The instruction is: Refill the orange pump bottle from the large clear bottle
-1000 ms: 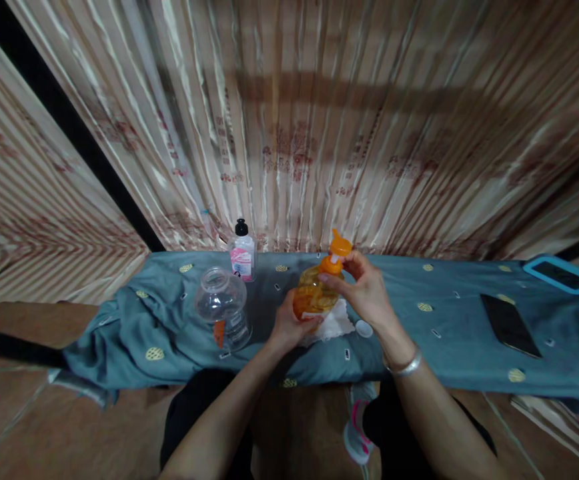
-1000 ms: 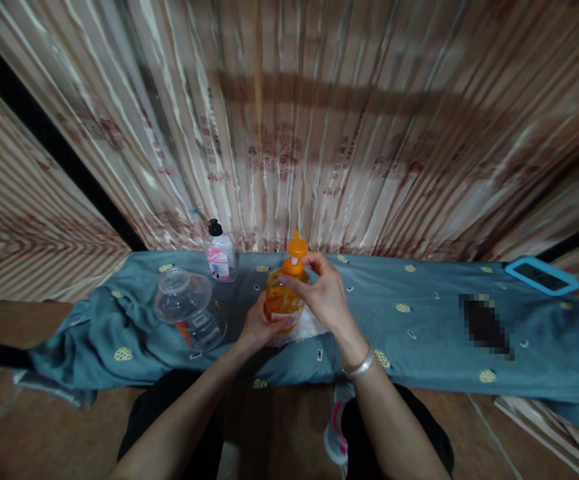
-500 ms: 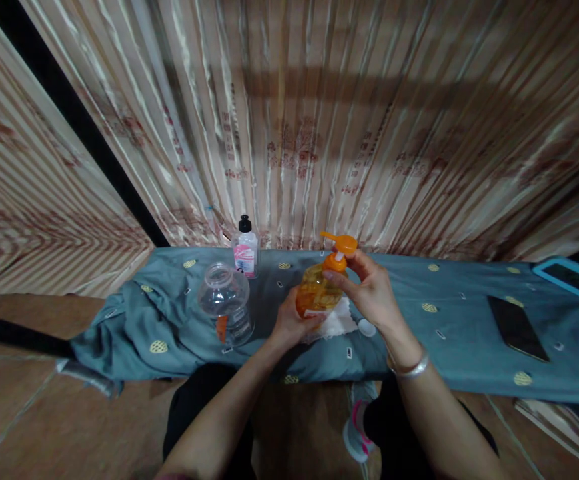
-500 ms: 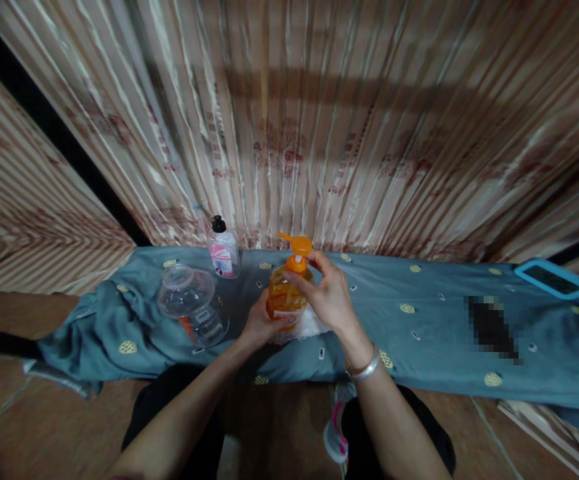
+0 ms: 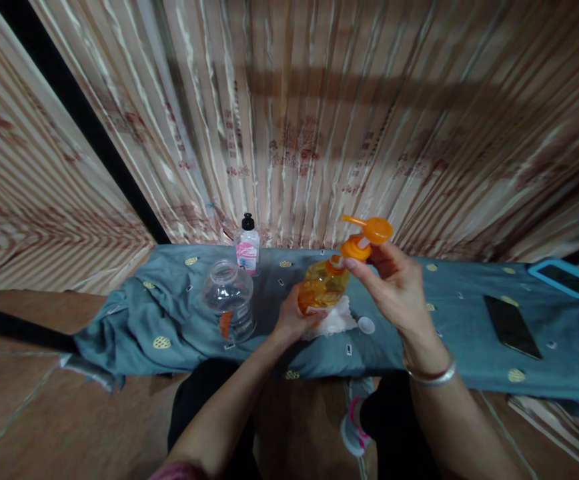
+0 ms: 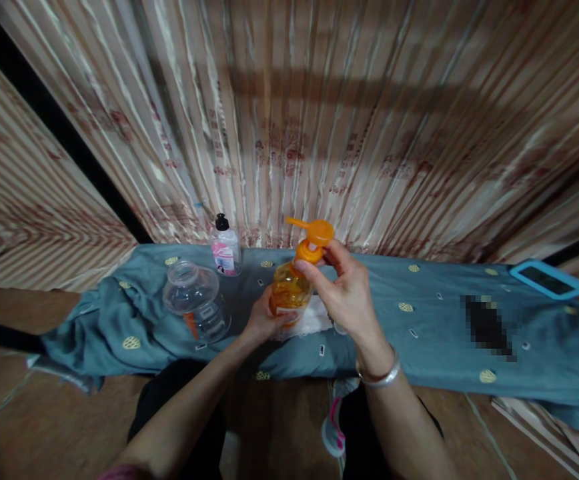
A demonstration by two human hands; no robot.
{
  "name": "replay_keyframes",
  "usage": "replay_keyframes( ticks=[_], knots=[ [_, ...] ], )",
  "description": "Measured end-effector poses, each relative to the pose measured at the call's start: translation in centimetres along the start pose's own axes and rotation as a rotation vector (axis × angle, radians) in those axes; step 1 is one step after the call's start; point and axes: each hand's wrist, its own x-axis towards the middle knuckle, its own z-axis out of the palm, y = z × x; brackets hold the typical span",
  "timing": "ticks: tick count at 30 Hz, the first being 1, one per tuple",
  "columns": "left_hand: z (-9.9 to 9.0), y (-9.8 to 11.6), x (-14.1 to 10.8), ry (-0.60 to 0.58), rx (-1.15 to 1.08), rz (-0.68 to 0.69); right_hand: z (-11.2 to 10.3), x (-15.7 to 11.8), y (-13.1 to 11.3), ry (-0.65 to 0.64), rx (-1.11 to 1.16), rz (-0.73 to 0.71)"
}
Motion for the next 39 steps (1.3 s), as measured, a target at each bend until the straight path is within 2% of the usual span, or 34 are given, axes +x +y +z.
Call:
replay_keyframes(
  ticks=[3, 10, 18, 26, 35, 39],
  knots=[
    [0.0, 0.3, 0.0, -0.005, -0.001, 0.011, -0.5, 0.9, -1.0, 0.059, 0.082, 0.025],
    [0.0, 0.1, -0.2, -0.029, -0.011, 0.059, -0.6, 1.3, -2.2, 0.116, 0.083, 0.042],
    [-0.2, 0.4, -0.1, -0.032, 0.047, 0.070, -0.5, 1.3, -2.4, 0.170, 0.093, 0.038],
    [-0.2, -0.1, -0.1, -0.047, 0.015, 0.077, -0.9, 1.0, -2.4, 0.221, 0.104, 0.037],
    [-0.2, 0.3, -0.1, -0.041, 0.009, 0.060, -1.1, 1.0, -2.3, 0.238, 0.160, 0.092],
    [-0.3, 0.7, -0.2, -0.035, 0.035, 0.050, -1.7, 0.9, -3.1, 0.228, 0.216, 0.135]
  ],
)
